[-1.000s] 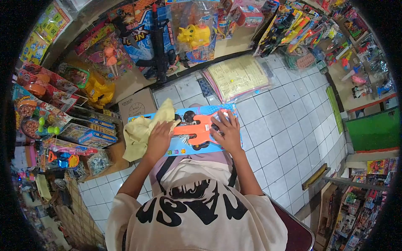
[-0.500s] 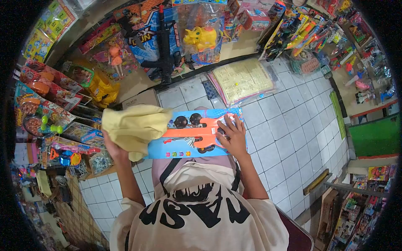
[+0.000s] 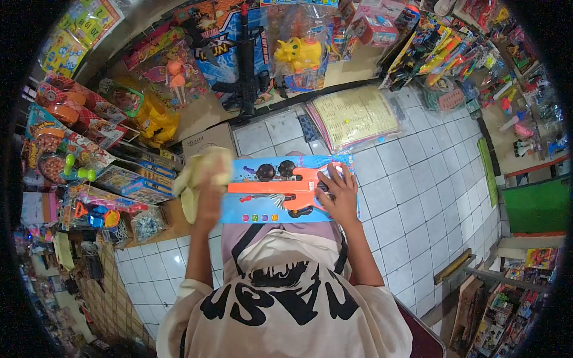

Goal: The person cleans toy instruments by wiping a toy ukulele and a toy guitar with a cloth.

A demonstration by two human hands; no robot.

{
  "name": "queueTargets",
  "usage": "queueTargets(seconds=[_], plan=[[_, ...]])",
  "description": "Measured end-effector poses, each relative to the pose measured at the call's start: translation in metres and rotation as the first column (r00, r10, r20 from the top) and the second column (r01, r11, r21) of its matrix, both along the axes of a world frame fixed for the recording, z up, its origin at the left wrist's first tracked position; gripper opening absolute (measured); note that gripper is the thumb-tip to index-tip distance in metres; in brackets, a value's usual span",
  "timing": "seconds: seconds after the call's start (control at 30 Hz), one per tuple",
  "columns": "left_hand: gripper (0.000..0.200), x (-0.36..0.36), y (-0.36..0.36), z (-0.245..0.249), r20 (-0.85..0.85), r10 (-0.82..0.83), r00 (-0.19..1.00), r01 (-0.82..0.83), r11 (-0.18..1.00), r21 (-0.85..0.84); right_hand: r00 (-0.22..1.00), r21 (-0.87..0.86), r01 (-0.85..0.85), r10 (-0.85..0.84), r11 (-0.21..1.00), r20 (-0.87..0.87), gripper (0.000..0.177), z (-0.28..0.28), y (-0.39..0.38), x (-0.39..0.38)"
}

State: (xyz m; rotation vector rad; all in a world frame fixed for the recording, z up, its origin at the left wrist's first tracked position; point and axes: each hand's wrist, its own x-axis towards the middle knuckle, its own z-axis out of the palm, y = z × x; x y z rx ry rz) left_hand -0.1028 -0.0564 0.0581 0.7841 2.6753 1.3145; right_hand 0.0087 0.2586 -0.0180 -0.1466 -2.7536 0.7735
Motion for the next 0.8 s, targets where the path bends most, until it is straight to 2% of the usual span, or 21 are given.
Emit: queueTargets(seconds=[0.03, 0.07, 0.1, 0.23, 0.33, 0.37, 0.47, 0.5, 0.6, 0.7, 0.8], plan=[[0.044, 0.002, 0.021, -0.008, 0.048, -0.15, 0.987, 0.156, 0.974, -0.164, 1.0, 0.005, 0.005, -0.005, 1.0, 0.005, 0.043, 0.001, 0.0, 0.0], [0.044, 0.01, 0.035, -0.028, -0.058, -0.292, 0.955, 0.253, 0.898, -0.359, 1.0, 0.002, 0.007, -0.007, 1.0, 0.001, 0.043, 0.001, 0.0, 0.001], [0.043, 0.019, 0.049, -0.049, -0.192, -0.327, 0.925, 0.206, 0.859, -0.468, 1.0, -0.002, 0.009, -0.009, 1.0, -0.002, 0.043, 0.001, 0.0, 0.001], [0.041, 0.024, 0.056, -0.051, -0.19, -0.345, 0.919, 0.226, 0.857, -0.463, 1.0, -0.009, 0.019, -0.018, 1.0, 0.017, 0.042, 0.004, 0.001, 0.002], [0.041, 0.01, 0.047, -0.05, 0.026, -0.317, 0.948, 0.313, 0.916, -0.252, 1.0, -0.006, 0.02, -0.02, 1.0, -0.002, 0.042, 0.002, 0.0, 0.001], [0.039, 0.0, 0.044, -0.048, 0.095, -0.304, 0.948, 0.319, 0.911, -0.261, 1.0, -0.007, 0.02, -0.02, 1.0, -0.002, 0.041, 0.001, 0.0, 0.0], [0.045, -0.024, 0.039, -0.045, 0.337, -0.374, 0.864, 0.402, 0.916, -0.013, 1.0, -0.019, 0.019, -0.019, 1.0, -0.007, 0.041, -0.002, -0.001, 0.0], [0.052, -0.027, 0.04, -0.042, 0.288, -0.396, 0.872, 0.427, 0.903, -0.049, 1.0, -0.022, 0.018, -0.018, 1.0, -0.014, 0.041, -0.001, -0.002, 0.0], [0.059, -0.034, 0.042, -0.045, 0.174, -0.413, 0.894, 0.447, 0.846, -0.291, 1.0, -0.014, 0.022, -0.022, 1.0, -0.01, 0.04, 0.001, -0.001, 0.0], [0.061, -0.032, 0.04, -0.057, -0.052, -0.486, 0.873, 0.442, 0.831, -0.337, 1.0, -0.006, 0.031, -0.031, 1.0, -0.003, 0.04, 0.002, -0.001, 0.0], [0.06, -0.026, 0.039, -0.06, -0.081, -0.469, 0.88, 0.395, 0.814, -0.427, 1.0, -0.01, 0.031, -0.031, 0.999, -0.003, 0.04, 0.002, 0.0, 0.001]])
